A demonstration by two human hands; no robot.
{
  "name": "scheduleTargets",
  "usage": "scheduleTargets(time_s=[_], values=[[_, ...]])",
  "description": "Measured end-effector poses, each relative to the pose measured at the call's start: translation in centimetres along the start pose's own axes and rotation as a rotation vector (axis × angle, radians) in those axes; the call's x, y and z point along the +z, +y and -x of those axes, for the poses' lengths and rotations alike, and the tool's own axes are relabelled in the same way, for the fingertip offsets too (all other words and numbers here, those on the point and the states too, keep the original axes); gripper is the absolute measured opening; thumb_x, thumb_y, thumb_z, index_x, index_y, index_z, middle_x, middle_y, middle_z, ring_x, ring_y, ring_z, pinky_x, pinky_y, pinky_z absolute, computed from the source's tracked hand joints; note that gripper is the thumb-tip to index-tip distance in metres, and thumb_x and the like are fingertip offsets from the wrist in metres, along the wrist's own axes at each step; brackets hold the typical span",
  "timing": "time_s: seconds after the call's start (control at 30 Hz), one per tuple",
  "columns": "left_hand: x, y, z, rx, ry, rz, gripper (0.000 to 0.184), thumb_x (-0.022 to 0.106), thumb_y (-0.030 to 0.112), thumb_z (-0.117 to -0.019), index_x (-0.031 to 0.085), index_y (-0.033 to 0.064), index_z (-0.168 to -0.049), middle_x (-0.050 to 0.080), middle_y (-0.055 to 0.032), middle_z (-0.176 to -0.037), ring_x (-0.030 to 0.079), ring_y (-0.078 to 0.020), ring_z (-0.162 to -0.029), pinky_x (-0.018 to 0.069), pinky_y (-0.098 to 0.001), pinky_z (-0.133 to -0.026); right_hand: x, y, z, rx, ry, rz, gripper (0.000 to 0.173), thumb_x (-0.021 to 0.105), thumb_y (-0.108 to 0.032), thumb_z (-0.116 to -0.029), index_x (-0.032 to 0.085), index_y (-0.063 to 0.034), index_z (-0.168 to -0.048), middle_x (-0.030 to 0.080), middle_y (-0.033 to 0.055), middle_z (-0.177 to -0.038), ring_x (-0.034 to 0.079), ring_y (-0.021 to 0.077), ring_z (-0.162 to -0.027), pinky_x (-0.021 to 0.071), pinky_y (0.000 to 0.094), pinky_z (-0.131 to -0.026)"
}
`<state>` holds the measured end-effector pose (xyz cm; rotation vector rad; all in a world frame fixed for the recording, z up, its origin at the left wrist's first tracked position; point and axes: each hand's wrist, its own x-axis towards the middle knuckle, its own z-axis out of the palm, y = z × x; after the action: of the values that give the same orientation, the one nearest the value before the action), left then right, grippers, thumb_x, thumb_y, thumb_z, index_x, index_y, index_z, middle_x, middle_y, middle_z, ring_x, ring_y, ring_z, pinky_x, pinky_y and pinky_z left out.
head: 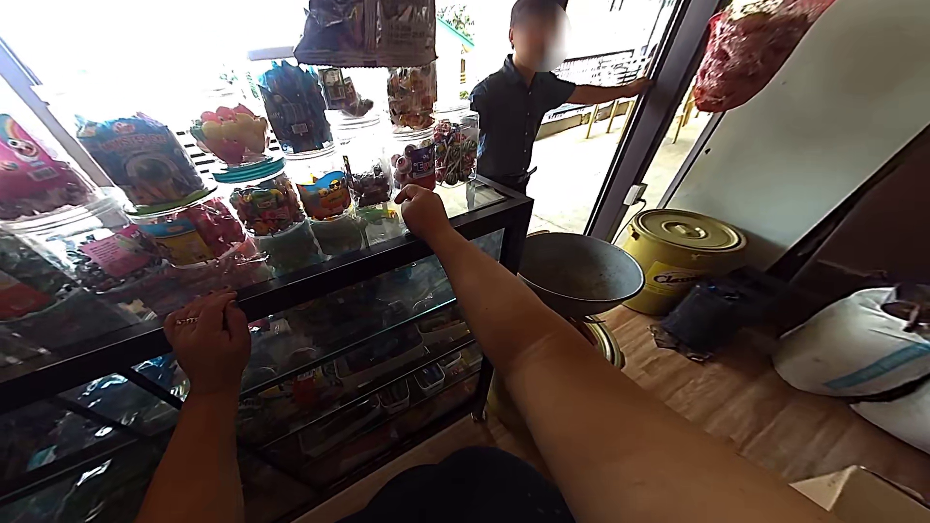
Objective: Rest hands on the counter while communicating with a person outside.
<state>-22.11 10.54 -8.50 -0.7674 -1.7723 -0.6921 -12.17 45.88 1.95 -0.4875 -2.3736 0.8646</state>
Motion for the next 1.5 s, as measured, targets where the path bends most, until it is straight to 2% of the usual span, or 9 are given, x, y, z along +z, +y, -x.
scheduleTargets(time_s=[0.77, 0.9, 1.0, 1.33, 1.5], values=[[0.16, 0.06, 0.16, -0.015, -0.001, 0.001, 0.033, 0.044, 0.015, -0.1048, 0.073, -0.0013, -0.104, 0.075, -0.0203, -0.112, 0.068, -0.036, -0.113, 0.0405, -0.0492, -0.106, 0.13, 0.1, -0.06, -0.008, 0.045, -0.034, 0.032, 0.046, -0.006, -0.0999, 0.072, -0.0065, -0.118, 0.072, 0.0168, -0.118, 0.066, 0.0326, -0.116, 0.0499, 0.0546, -0.097], [0.05, -0.39, 0.35, 0.0, -0.013, 0.02, 0.042, 0.038, 0.022, -0.1088, 0.071, -0.0032, -0.106, 0.074, -0.0224, -0.113, 0.067, -0.0384, -0.115, 0.0392, -0.0522, -0.109, 0.25, 0.25, 0.22, -0.027, 0.036, -0.022, 0.032, 0.046, -0.007, -0.1014, 0.071, -0.0052, -0.12, 0.07, 0.0194, -0.121, 0.065, 0.0362, -0.118, 0.0493, 0.0586, -0.099], [0.02, -0.23, 0.49, 0.008, 0.004, 0.039, 0.046, 0.035, 0.025, -0.1103, 0.071, -0.0035, -0.106, 0.073, -0.0236, -0.111, 0.066, -0.038, -0.115, 0.0391, -0.0498, -0.108, 0.15, 0.1, 0.2, -0.002, 0.033, -0.023, 0.032, 0.045, -0.008, -0.1017, 0.071, -0.0056, -0.121, 0.071, 0.0204, -0.119, 0.066, 0.037, -0.117, 0.0497, 0.0593, -0.098], [0.13, -0.64, 0.5, -0.002, -0.024, 0.048, 0.052, 0.033, 0.031, -0.1111, 0.071, -0.0036, -0.105, 0.073, -0.0237, -0.112, 0.066, -0.0374, -0.117, 0.0377, -0.0499, -0.109, 0.29, 0.25, 0.14, 0.01, 0.068, -0.032, 0.031, 0.049, -0.008, -0.1005, 0.071, -0.0087, -0.122, 0.072, 0.0169, -0.116, 0.067, 0.0338, -0.114, 0.0508, 0.0562, -0.096], [0.32, -0.73, 0.38, 0.014, 0.005, 0.065, 0.056, 0.03, 0.034, -0.1118, 0.072, -0.0025, -0.104, 0.074, -0.0226, -0.111, 0.066, -0.0362, -0.116, 0.0375, -0.0482, -0.109, 0.24, 0.12, 0.14, 0.001, 0.068, -0.027, 0.031, 0.047, -0.007, -0.1011, 0.071, -0.007, -0.121, 0.072, 0.0175, -0.116, 0.067, 0.0339, -0.114, 0.0509, 0.0559, -0.096]])
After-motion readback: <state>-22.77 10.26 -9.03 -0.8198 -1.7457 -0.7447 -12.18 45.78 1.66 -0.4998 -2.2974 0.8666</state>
